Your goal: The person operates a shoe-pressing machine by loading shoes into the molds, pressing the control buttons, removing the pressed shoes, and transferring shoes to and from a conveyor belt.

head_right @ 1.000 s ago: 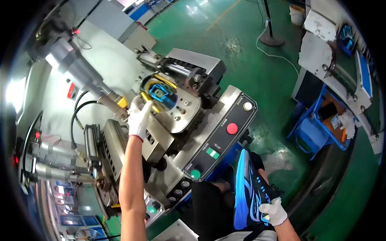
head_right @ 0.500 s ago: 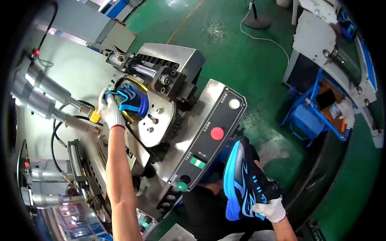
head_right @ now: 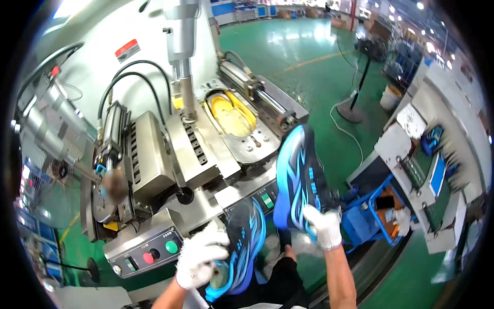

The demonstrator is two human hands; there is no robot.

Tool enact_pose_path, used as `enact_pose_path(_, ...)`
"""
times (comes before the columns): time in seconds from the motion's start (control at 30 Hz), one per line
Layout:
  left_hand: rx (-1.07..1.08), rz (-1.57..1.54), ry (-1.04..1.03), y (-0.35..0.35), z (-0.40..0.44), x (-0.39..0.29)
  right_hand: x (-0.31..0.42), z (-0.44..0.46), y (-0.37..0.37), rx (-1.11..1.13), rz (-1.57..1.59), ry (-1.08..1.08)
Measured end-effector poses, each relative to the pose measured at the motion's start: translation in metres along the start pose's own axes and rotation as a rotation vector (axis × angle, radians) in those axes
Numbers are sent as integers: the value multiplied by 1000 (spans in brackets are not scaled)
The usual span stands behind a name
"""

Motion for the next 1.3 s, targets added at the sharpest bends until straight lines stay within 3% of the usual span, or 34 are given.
enact_pose_path(0.13, -20, -242, 264, -59, -116, 4, 119, 81, -98, 79, -152, 255)
enact_pose_path(0.2, 1, -233, 353, -62, -148, 1, 134, 156, -142, 200, -241, 91)
enact_pose_path(0.23, 118, -209, 471, -59, -159, -4, 149, 192, -169, 228, -349, 125)
enact_pose_path(0.33, 36, -331, 587, -51, -174, -8, 191, 208, -252, 132, -765, 217)
enact_pose_path(0.4, -11, -255, 439, -46, -178, -4, 160, 265, -299, 127, -1185, 118)
enact_pose_path(0.43, 0, -234, 438, -48, -182, -1, 122, 326, -321, -10, -1324, 330)
enact_pose_path(0.47, -20, -261, 441, -49, -185, 2, 132, 316, -328, 145, -1356, 119)
enact_pose_path(0.5, -25, -321, 486, -58, -194, 8, 133, 334, -334, 136, -1398, 154)
enact_pose_path(0.53, -22, -394, 538, -64, -199, 10, 130, 344, -335, 127, -1442, 171)
enact_pose_path(0.57, -284, -765, 647, -67, -207, 13, 125, 352, -336, 173, -1400, 191)
enact_pose_path(0.6, -89, -401, 489, -59, -197, 11, 134, 334, -343, 131, -1471, 255)
enact_pose_path(0.73, -78, -388, 442, -45, -187, 11, 139, 321, -364, 151, -1669, 301)
enact_pose_path(0.77, -69, -393, 486, -46, -192, 11, 133, 329, -371, 147, -1697, 415)
enact_pose_path(0.87, -135, -396, 461, -37, -190, 4, 118, 317, -366, 24, -1584, 455)
enact_pose_path(0.93, -47, -295, 451, -48, -197, 2, 107, 316, -358, -84, -1391, 576)
enact_pose_path(0.97, -67, -331, 468, -44, -194, 0, 115, 302, -349, -151, -1367, 471)
enact_pose_path(1.07, -43, -352, 547, -34, -178, -11, 133, 283, -350, 41, -1377, 348)
enact_pose_path(1.2, -60, -269, 431, -23, -165, -15, 147, 260, -336, 256, -1390, 239)
enact_pose_path(1.27, -48, -241, 427, -17, -166, -20, 137, 244, -333, 161, -1288, 320)
enact_pose_path(1.3, -36, -229, 422, -18, -168, -21, 142, 206, -330, 92, -1098, 565)
Point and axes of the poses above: each hand's wrist, its own z-axis towards the middle knuckle, its own y-axis out of the back of the hand, x = y × z, the point moved 8 cm from there along z, towards the middle knuckle, and after that the axes turned 14 degrees about -y, right-handed, at the moved point
